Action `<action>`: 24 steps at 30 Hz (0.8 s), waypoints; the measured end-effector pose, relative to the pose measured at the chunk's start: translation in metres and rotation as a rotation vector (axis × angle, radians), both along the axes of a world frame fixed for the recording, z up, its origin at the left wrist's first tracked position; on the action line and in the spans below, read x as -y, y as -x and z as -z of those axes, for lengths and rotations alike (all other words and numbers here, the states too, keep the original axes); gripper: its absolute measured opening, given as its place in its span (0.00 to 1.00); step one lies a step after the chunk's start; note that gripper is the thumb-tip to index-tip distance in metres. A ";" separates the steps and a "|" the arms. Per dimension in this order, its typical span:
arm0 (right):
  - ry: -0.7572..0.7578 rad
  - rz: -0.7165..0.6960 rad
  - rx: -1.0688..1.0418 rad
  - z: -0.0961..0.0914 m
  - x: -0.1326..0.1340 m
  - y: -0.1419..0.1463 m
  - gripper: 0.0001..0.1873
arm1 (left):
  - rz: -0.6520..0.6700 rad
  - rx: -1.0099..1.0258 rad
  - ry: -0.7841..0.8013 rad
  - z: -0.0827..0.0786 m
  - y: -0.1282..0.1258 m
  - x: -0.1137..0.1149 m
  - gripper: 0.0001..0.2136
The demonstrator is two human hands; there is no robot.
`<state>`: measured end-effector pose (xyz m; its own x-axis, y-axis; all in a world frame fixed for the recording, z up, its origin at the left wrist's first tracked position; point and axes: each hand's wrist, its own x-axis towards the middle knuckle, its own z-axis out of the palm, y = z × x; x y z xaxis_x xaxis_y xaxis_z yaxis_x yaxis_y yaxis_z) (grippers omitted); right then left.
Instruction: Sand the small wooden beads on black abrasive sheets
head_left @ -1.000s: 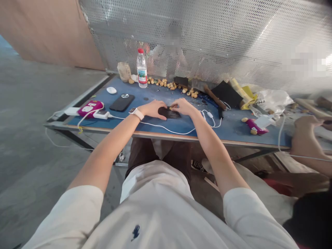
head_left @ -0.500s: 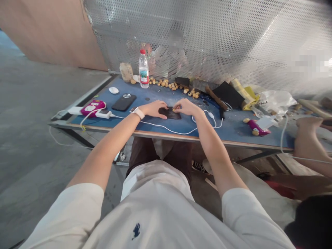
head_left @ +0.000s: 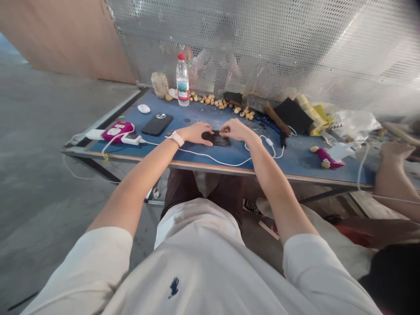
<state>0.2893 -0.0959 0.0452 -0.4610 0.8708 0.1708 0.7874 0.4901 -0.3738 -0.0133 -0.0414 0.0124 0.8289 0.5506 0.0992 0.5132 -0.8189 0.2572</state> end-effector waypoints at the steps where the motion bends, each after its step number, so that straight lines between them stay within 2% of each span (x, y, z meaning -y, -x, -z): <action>1: 0.031 -0.019 0.004 0.000 0.001 0.001 0.12 | 0.002 -0.003 -0.001 0.000 0.000 0.000 0.44; 4: 0.105 -0.075 0.007 -0.001 0.005 0.002 0.12 | 0.020 -0.010 0.005 0.000 -0.001 0.001 0.44; 9: -0.012 -0.028 -0.004 0.000 0.001 0.006 0.11 | -0.002 -0.016 -0.014 -0.002 -0.003 0.002 0.44; 13: 0.149 -0.115 -0.020 -0.003 0.003 0.006 0.12 | 0.009 -0.020 -0.028 -0.001 -0.004 0.000 0.42; 18: 0.033 -0.035 -0.015 -0.006 0.009 0.007 0.12 | -0.009 -0.024 -0.028 -0.001 -0.005 0.001 0.43; 22: 0.159 -0.089 -0.039 -0.006 0.009 0.004 0.12 | -0.001 -0.037 -0.038 -0.002 -0.006 0.003 0.44; 24: 0.134 -0.064 -0.049 -0.005 0.008 0.002 0.11 | 0.000 -0.042 -0.046 -0.003 -0.006 0.004 0.44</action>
<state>0.2872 -0.1037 0.0507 -0.5102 0.8565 0.0785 0.7357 0.4819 -0.4760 -0.0073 -0.0451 0.0149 0.8330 0.5460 0.0899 0.5224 -0.8295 0.1976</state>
